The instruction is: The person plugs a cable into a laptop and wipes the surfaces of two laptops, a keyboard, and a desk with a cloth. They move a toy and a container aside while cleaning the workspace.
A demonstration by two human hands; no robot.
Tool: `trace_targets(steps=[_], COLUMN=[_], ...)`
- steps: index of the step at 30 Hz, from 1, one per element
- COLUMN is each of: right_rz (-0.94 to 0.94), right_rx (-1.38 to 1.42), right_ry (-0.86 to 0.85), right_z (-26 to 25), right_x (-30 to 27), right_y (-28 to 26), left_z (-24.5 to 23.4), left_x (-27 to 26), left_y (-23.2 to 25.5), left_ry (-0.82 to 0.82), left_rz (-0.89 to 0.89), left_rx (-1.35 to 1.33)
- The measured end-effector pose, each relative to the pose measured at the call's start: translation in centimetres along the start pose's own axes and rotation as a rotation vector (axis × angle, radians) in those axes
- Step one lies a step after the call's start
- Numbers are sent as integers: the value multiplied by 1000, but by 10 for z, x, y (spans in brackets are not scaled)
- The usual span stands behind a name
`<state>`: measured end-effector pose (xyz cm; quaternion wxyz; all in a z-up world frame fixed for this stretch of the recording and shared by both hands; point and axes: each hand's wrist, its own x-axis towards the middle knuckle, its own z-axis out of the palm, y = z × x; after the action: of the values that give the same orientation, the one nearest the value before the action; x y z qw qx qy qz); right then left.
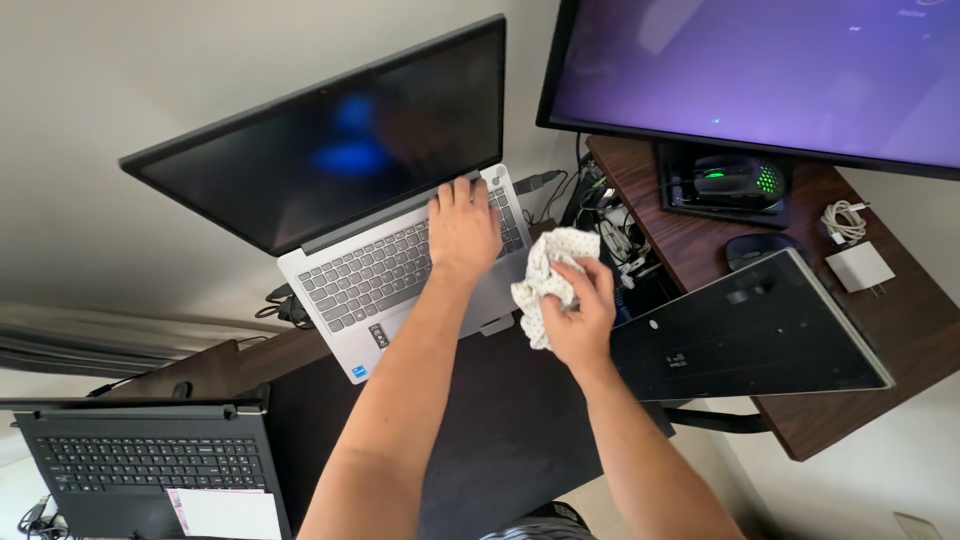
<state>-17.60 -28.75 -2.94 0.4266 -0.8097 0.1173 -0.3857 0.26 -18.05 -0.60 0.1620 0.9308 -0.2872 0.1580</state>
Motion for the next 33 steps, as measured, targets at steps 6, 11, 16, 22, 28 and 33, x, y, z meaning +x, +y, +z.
trace_targets(steps=[6,11,16,22,28,33], right_rz=[-166,-106,-396,-305,-4,-509], right_rx=[-30,-255,-272,-170,-264,-199], right_ry=[65,-52,-505,-254,-58,-544], right_z=[54,125,195,171,169,223], right_x=[49,46,-23,10,29,-40], right_y=[-16,-63,-140,-103,-109,-152], left_z=[-42,-101,-108,-68,-59,-61], left_x=[-39,-110,-178,-221,-217,-216], left_y=[-40,-101,-144,-174,-188,-184], left_ry=[116,405,442,501,355,332], left_rz=[4,-142,-544,-830,-947,-1027], left_rx=[-132,-264,-640,-834,-987,-1217])
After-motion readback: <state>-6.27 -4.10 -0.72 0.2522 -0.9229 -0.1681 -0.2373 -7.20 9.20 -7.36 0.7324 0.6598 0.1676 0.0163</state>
